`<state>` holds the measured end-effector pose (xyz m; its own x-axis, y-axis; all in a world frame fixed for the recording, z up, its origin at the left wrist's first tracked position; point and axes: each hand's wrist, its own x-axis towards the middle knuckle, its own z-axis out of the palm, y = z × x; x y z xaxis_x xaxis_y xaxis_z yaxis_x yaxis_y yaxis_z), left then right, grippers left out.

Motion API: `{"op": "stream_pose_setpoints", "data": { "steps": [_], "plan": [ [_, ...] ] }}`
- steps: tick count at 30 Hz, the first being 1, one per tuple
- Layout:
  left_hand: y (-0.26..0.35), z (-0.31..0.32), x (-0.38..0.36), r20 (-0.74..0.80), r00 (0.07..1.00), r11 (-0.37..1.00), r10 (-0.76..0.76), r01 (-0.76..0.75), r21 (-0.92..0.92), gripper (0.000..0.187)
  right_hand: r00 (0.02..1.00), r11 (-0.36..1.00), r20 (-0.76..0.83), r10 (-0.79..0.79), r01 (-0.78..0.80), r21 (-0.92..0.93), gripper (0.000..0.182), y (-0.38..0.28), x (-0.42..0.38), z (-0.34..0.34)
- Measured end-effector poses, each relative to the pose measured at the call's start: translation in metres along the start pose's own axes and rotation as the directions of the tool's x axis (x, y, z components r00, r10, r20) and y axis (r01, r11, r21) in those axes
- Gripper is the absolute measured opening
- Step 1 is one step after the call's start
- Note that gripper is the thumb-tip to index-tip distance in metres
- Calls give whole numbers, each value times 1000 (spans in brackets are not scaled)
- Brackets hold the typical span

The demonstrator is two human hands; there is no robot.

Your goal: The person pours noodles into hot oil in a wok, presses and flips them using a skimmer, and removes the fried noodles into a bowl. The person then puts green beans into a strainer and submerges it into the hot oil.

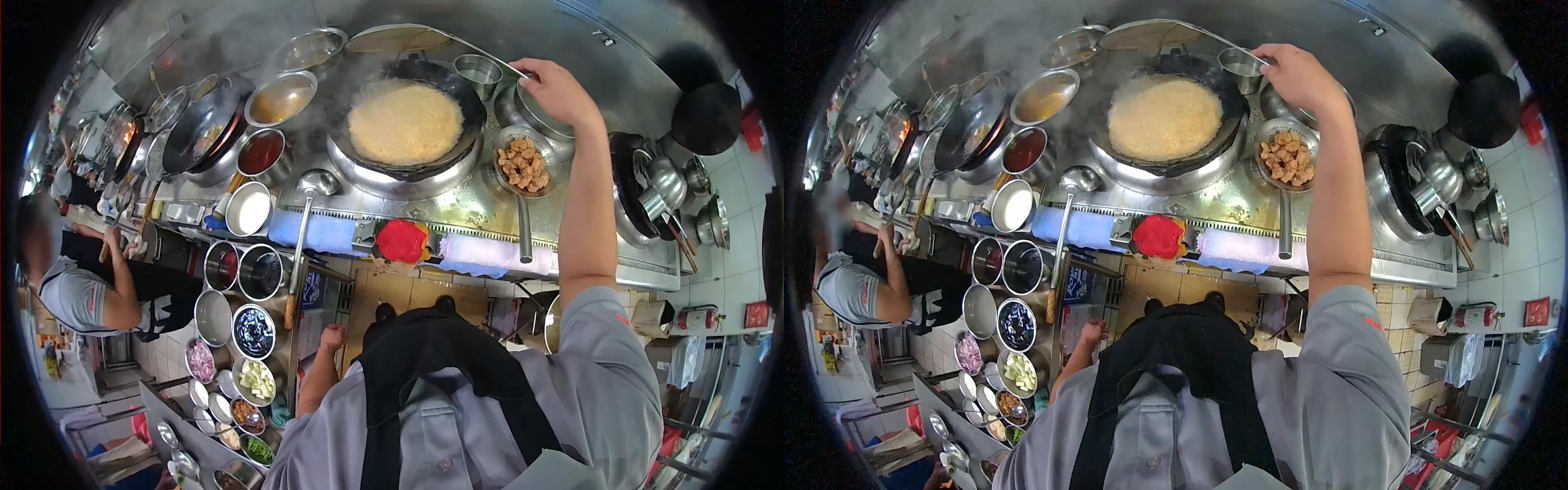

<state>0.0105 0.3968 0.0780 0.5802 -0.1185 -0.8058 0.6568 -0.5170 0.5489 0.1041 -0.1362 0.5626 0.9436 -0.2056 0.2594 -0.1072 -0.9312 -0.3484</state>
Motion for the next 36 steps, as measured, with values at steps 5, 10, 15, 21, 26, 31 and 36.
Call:
{"op": "stream_pose_setpoints", "data": {
  "steps": [5, 10, 15, 21, 26, 31, 36],
  "plan": [
    [12, 3, -9, -40, 999, 999, 16, -17, -37, 18, 999, 1000, -42, 0, -1, -22, 30, 0, 7, 30],
    [10, 6, -4, 4, 998, 989, 57, -56, -139, 13, 996, 996, 3, -84, 84, -14, 31, 5, 18, 69],
    [20, 5, -5, -13, 999, 998, 47, -47, -28, 15, 981, 973, 51, -185, 191, -132, 33, 13, 20, 99],
    [20, 10, -11, -21, 998, 993, 53, -55, -109, 15, 966, 933, 222, -135, 200, -299, 34, 11, 7, 84],
    [1, 7, -10, -37, 999, 999, 10, -12, -50, 15, 979, 964, 117, -167, 187, -187, 32, 27, -1, 46],
    [-23, 3, -7, -5, 1000, 997, 7, -7, -80, 14, 996, 993, -45, -75, 79, 88, 30, 46, -10, 55],
    [-6, 1, 1, -21, 1000, 999, 23, -24, -41, 14, 994, 989, -84, 72, -60, 138, 26, 43, -7, 92]
  ]
}}
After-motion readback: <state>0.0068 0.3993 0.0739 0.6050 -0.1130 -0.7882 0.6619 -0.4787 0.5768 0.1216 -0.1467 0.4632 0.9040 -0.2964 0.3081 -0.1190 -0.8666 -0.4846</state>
